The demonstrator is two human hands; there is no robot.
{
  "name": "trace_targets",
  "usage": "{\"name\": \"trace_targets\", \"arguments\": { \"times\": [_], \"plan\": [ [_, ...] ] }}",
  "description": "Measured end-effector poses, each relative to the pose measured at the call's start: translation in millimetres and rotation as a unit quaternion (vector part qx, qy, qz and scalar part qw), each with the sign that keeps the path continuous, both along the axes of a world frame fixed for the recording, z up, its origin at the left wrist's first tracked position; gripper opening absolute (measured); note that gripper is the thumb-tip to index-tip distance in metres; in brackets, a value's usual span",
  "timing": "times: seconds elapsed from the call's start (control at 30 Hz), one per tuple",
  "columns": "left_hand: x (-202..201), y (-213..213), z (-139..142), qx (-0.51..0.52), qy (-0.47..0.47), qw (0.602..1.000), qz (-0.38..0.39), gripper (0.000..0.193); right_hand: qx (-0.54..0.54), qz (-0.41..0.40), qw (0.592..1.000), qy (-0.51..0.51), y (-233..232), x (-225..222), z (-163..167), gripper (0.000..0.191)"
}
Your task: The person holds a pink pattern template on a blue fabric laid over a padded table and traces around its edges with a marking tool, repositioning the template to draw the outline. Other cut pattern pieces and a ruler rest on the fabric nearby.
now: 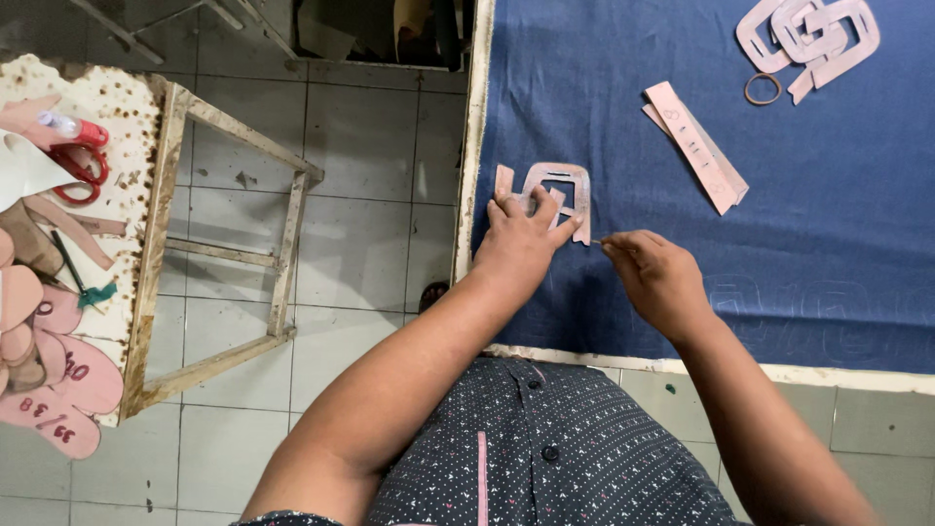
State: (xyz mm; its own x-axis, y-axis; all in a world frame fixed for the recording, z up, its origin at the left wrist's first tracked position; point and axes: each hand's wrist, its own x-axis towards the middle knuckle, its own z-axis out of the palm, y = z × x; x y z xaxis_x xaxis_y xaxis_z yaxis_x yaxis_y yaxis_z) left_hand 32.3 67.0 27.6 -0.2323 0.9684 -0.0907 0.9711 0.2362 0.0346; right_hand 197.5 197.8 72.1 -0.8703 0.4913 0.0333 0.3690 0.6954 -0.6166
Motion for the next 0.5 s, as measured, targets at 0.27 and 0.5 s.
{"name": "trace_targets", "arguments": {
  "times": [0.27, 0.5],
  "plan": [
    [-6, -1, -5, -0.003, -0.026, 1.0, -0.008, 0.059, -0.002, 0.009, 1.0, 0.028, -2, 1, -4, 0.013],
    [-6, -2, -5, -0.022, -0.037, 0.999, -0.013, 0.061, 0.019, 0.007, 0.999, 0.046, -8, -12, -8, 0.011]
  ]
}}
